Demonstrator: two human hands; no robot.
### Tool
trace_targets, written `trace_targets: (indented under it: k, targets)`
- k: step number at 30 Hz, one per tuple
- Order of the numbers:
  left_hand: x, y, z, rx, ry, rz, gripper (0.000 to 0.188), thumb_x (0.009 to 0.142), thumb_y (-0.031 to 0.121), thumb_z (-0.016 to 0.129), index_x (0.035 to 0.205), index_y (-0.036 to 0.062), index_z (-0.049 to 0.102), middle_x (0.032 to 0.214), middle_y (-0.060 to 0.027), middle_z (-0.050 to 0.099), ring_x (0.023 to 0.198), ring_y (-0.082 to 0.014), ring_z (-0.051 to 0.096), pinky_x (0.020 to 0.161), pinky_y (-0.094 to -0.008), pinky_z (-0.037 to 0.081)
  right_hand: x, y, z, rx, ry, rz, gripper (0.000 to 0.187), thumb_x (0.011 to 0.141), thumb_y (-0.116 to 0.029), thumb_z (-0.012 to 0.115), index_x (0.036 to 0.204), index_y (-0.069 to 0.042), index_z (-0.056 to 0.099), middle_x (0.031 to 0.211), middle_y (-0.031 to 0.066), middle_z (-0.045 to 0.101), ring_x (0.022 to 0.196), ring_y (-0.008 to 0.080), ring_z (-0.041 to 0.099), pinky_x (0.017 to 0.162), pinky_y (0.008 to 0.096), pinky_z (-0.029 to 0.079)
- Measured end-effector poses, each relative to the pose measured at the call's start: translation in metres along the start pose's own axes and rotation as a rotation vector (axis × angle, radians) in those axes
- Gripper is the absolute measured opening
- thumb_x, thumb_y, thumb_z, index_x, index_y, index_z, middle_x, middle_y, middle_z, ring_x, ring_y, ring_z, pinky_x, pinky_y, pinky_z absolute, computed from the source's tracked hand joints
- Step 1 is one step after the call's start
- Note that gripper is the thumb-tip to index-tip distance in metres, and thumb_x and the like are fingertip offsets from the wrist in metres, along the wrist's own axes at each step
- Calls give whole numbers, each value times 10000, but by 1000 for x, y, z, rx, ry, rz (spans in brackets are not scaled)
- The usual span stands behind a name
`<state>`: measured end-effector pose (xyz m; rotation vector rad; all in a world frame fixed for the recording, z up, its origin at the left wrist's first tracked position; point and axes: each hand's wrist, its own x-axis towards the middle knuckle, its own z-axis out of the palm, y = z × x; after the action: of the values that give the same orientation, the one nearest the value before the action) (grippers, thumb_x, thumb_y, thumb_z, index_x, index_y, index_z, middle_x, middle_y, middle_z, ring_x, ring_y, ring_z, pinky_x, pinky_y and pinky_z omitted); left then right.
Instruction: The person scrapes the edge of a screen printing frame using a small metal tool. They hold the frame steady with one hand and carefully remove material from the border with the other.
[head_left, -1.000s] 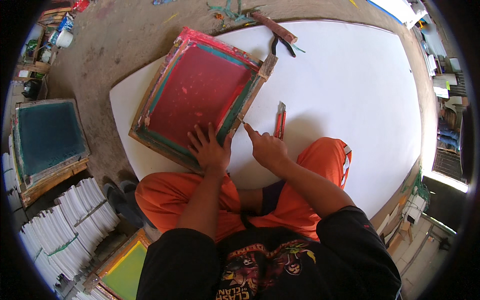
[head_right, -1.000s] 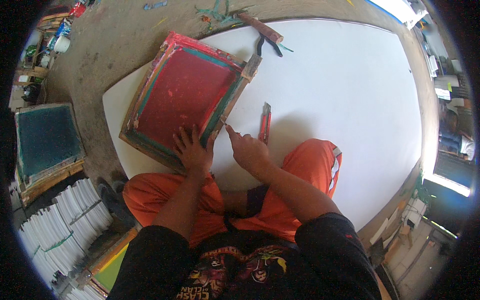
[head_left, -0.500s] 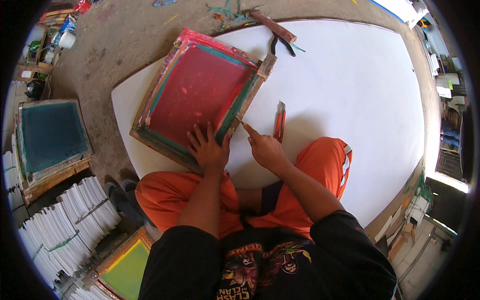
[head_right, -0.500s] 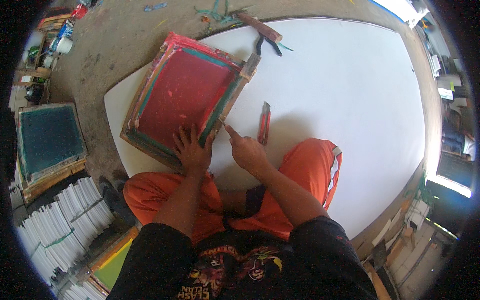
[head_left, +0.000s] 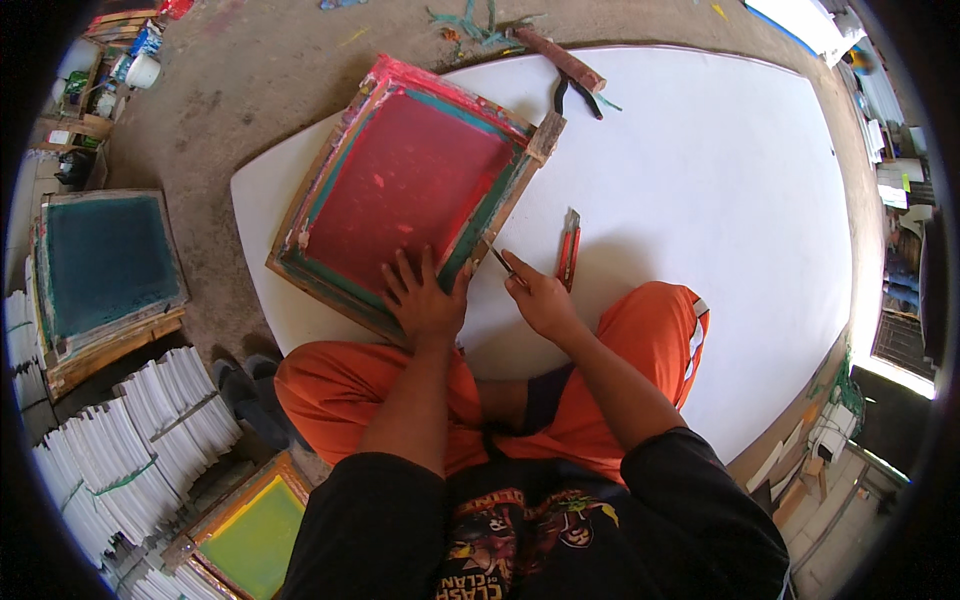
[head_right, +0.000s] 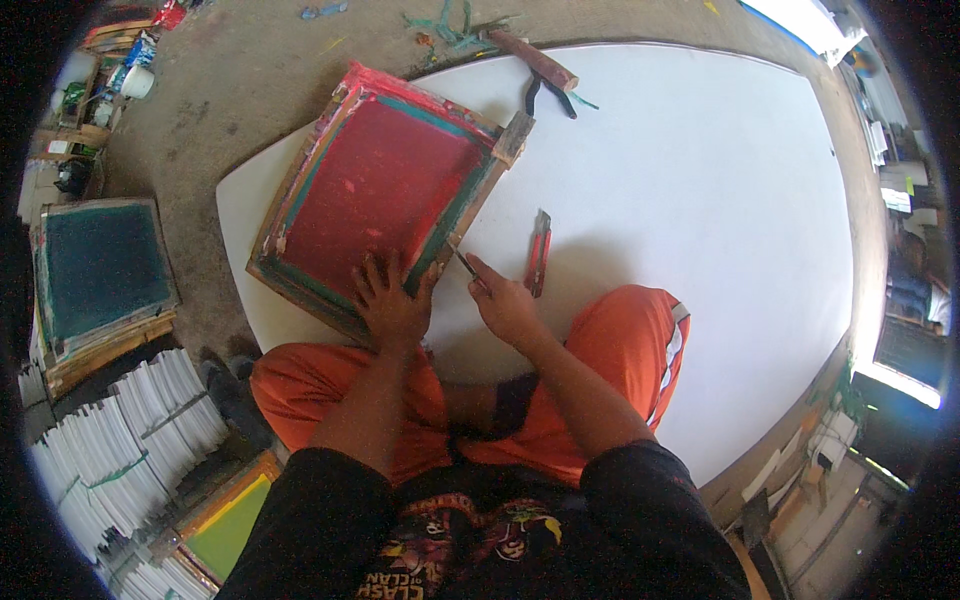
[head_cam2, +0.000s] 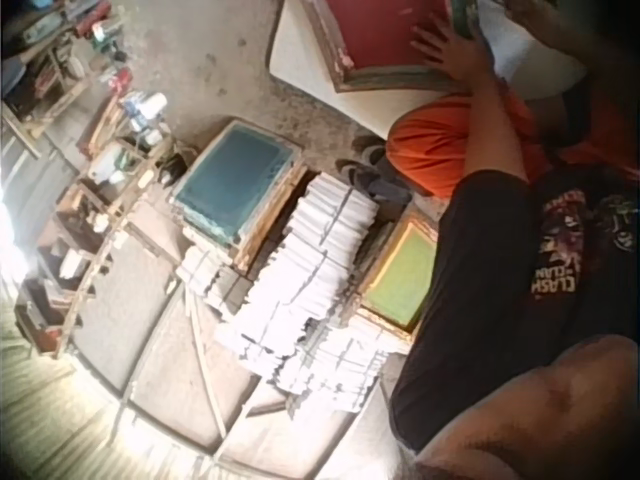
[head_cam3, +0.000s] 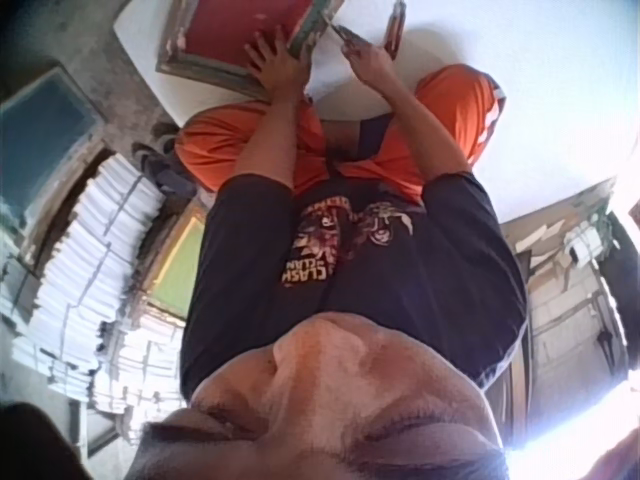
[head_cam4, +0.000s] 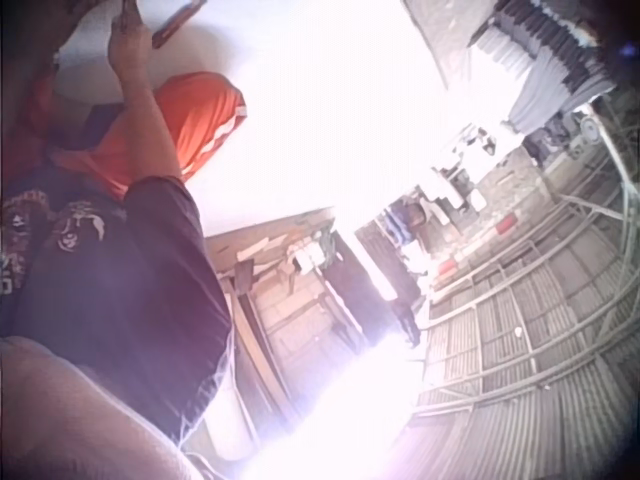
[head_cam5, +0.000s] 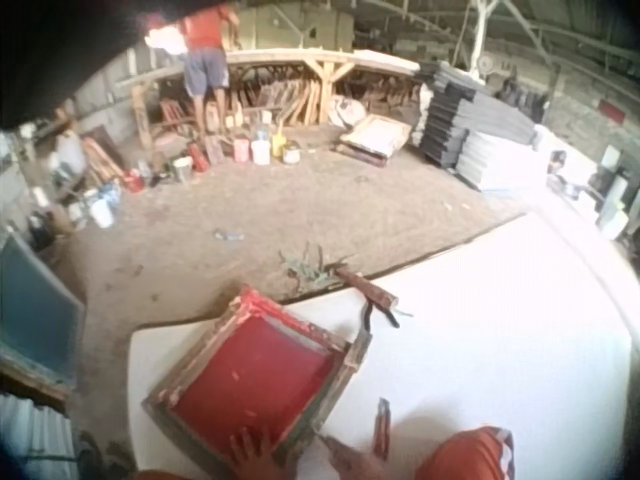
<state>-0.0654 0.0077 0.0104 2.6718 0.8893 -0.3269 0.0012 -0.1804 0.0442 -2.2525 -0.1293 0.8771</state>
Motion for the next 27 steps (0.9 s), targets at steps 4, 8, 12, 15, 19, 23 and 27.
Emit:
trace_targets:
  k: [4,8,12,15,19,23,27]
  targets:
    - [-1,1,-2,-51,-1,-28,867,968,794,476,1643,253,409,1764,-168,204,1633,-435,103,1265,-674,170,-1,-14,-13,-436,46,-110,539,1069,-306,574,1588,-400,467,943,224,746,877,414,748,828,562,595]
    - [-2,0,0,-31,2,-23,867,969,797,468,1643,256,410,1763,-165,209,1632,-435,107,1268,-672,161,2,-11,-17,-408,29,-116,525,1074,-318,566,1586,-385,473,958,218,747,885,414,747,843,561,598]
    - [-3,2,-5,-23,-27,-27,864,979,790,457,1657,261,382,1771,-157,188,1634,-430,104,1273,-664,153,6,-6,-22,-471,35,-165,528,1084,-312,549,1601,-364,456,968,195,746,842,411,748,790,552,611]
    - [-1,3,-4,-12,-31,-29,862,985,784,453,1664,260,367,1777,-152,168,1635,-425,101,1275,-660,152,5,-11,-27,-621,23,-207,536,1097,-323,527,1621,-362,420,962,188,741,808,402,748,746,536,621]
    - [-1,3,-7,-20,-42,-43,860,988,783,450,1665,260,365,1780,-151,158,1637,-417,93,1278,-660,147,8,-17,-35,-750,-38,-242,551,1112,-350,502,1645,-362,364,913,190,732,788,383,747,716,522,628]
    - [-3,3,-10,-22,-63,-48,865,983,789,452,1663,260,369,1780,-150,154,1640,-411,84,1285,-651,133,15,-21,-46,-574,-87,-209,513,1104,-360,528,1611,-368,445,961,183,757,864,364,764,799,527,618]
    - [-2,3,-7,-13,-57,-47,870,977,796,456,1660,263,376,1783,-146,147,1641,-406,80,1290,-642,127,33,-3,-50,-199,-190,-129,474,1088,-353,564,1557,-400,527,1042,163,777,933,343,771,884,526,593]
